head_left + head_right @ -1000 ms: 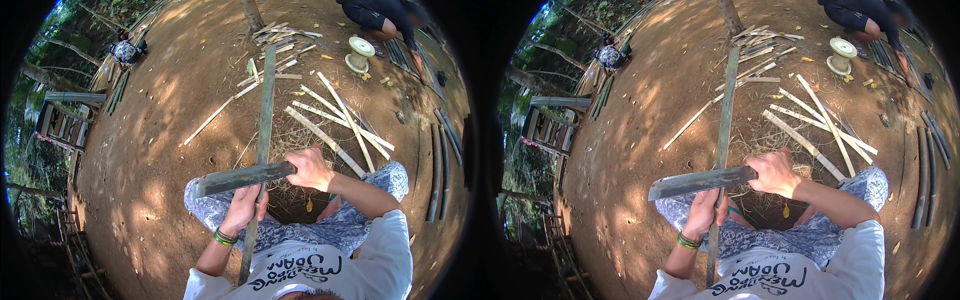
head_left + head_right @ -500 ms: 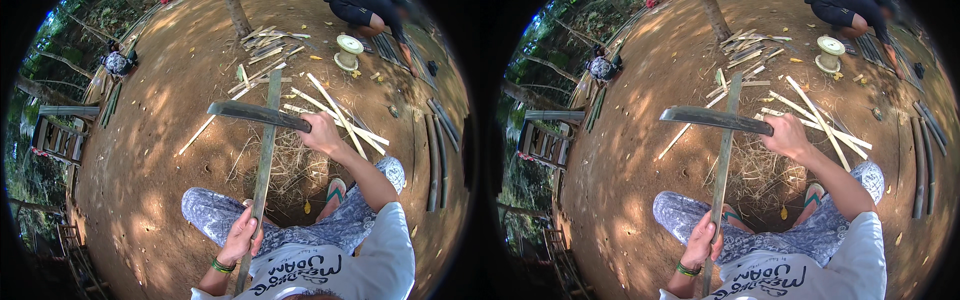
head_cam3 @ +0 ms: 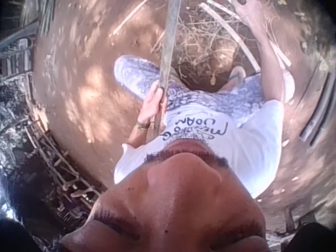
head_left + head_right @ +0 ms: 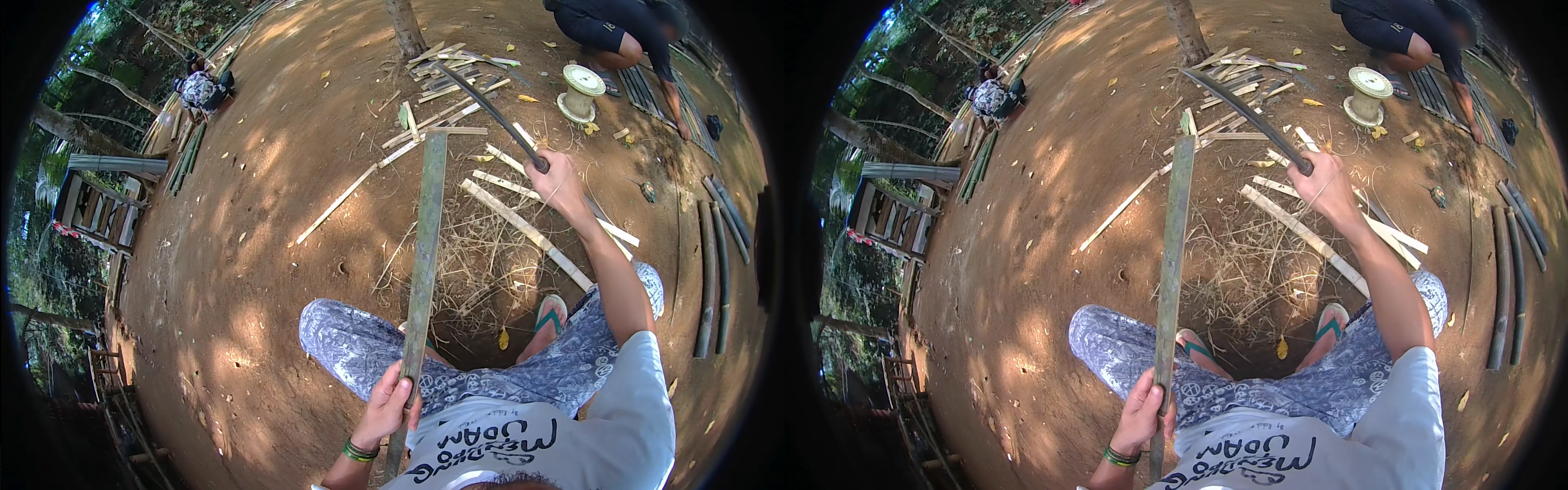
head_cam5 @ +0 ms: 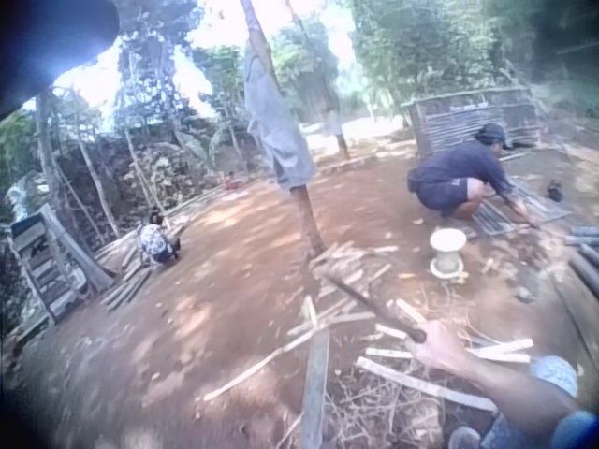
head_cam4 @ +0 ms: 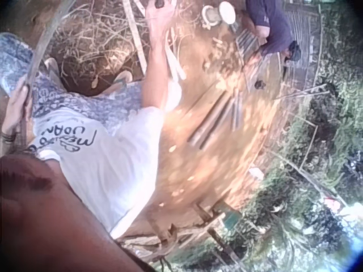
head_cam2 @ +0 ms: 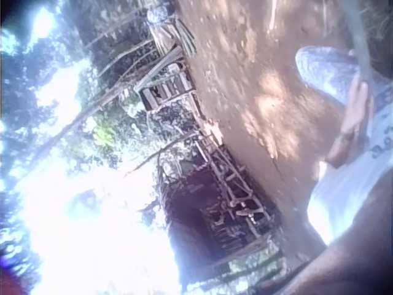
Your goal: The person sits on the ground and uses a large knife to shave thin strips of bamboo. They hold the bamboo piece in one hand and repeatedly draw the knife along its length to remove the outer layer, creating thin shavings that fall to the ground.
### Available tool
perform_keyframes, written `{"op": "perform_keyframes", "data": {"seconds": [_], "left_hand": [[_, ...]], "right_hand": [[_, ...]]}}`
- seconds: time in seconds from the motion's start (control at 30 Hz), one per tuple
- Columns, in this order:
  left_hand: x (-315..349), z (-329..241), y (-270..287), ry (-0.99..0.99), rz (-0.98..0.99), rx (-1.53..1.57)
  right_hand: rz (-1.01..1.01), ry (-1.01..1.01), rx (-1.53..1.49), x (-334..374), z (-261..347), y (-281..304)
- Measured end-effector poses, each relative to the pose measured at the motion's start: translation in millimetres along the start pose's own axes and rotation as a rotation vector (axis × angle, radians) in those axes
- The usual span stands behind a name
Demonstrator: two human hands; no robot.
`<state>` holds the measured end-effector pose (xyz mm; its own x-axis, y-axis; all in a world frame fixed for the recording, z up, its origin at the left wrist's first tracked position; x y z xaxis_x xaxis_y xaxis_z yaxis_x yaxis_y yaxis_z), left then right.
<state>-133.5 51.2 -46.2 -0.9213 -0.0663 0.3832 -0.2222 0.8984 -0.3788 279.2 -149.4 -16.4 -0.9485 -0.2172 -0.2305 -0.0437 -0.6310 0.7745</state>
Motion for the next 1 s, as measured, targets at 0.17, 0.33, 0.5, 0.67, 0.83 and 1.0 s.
{"op": "perform_keyframes", "data": {"seconds": [0.17,0.33,0.5,0.67,0.83,1.0], "left_hand": [[-51,-19,-8,-0.100,0.032,0.008],[-88,-34,-24,-0.033,0.080,0.328],[-107,-37,-36,-0.017,0.042,0.467],[-102,-20,-32,0.160,0.040,0.455],[-88,-30,-49,0.140,0.058,0.454],[-60,-26,-60,0.093,0.229,0.381]], "right_hand": [[0.105,0.402,-0.074,69,66,-30],[0.289,0.672,-0.023,134,99,-60],[0.250,0.773,-0.155,154,103,-63],[0.200,0.670,-0.019,138,104,-52],[0.151,0.668,-0.093,122,90,-58],[0.074,0.439,-0.017,69,65,-44]]}}
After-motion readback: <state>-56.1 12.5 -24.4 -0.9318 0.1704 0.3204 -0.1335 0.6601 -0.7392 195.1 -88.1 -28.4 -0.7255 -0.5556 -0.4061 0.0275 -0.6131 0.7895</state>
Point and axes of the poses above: each hand's wrist, its own x-axis away from the middle knuckle, its own y-axis out of the back of the hand, z = x × y, the point moved 6 cm from there along -x, towards the middle knuckle, and after that the axes turned 10 degrees about x, right-handed, at the moved point
